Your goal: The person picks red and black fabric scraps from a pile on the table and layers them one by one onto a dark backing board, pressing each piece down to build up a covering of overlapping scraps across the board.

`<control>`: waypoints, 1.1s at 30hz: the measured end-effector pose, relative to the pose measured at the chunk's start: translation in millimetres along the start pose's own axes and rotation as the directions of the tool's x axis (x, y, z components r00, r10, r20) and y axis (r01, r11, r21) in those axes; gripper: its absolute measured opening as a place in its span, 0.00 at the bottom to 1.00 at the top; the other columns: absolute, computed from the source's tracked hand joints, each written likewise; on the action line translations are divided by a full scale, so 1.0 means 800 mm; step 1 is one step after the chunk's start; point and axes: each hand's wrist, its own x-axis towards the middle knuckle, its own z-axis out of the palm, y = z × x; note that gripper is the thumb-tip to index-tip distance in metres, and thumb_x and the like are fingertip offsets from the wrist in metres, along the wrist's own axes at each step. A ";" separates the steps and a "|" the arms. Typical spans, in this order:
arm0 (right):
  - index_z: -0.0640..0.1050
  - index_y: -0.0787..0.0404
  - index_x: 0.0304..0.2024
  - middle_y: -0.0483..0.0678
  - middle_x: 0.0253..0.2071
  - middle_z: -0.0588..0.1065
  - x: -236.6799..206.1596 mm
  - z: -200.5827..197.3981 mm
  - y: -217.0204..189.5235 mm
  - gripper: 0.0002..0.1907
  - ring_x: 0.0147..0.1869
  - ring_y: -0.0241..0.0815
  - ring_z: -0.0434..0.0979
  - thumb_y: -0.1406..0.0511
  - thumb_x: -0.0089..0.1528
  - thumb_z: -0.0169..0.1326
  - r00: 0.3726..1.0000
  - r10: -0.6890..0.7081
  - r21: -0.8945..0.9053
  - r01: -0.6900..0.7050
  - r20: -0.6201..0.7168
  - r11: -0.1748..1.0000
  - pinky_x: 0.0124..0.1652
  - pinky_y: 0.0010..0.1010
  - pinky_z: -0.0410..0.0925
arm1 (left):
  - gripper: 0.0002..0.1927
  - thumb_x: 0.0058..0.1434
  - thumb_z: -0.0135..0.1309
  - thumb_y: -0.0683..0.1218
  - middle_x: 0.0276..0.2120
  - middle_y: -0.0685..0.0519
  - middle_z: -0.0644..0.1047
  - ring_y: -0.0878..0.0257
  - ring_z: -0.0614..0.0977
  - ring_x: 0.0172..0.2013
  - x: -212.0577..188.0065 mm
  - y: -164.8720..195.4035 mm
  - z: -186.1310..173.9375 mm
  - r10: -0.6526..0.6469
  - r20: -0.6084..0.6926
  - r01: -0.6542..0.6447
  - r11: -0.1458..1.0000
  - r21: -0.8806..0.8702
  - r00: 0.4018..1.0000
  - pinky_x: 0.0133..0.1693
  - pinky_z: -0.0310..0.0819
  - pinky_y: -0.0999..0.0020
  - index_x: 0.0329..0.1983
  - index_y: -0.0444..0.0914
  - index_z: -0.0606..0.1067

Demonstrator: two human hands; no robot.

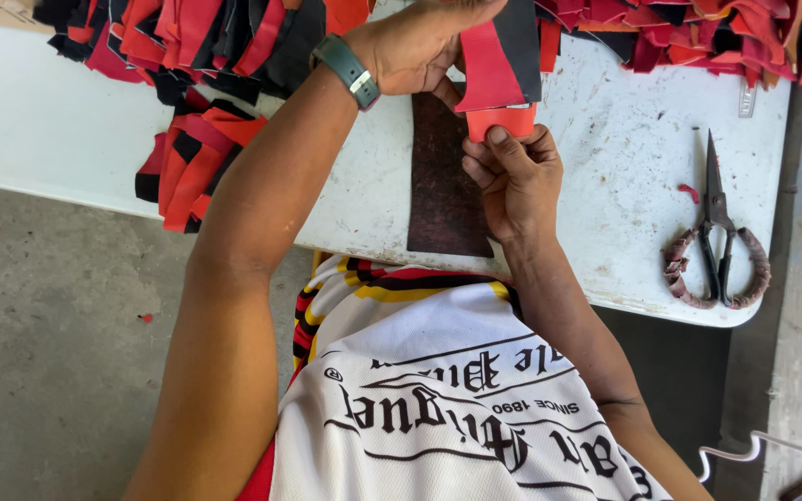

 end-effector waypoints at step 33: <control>0.74 0.66 0.49 0.53 0.45 0.80 0.008 -0.018 -0.051 0.11 0.47 0.40 0.84 0.74 0.68 0.62 0.902 -0.196 -0.137 0.266 0.385 0.954 0.47 0.32 0.81 | 0.14 0.68 0.63 0.36 0.44 0.47 0.82 0.60 0.85 0.45 -0.035 -0.068 0.125 0.413 -0.532 -0.514 0.857 -0.049 0.739 0.47 0.85 0.63 0.54 0.32 0.75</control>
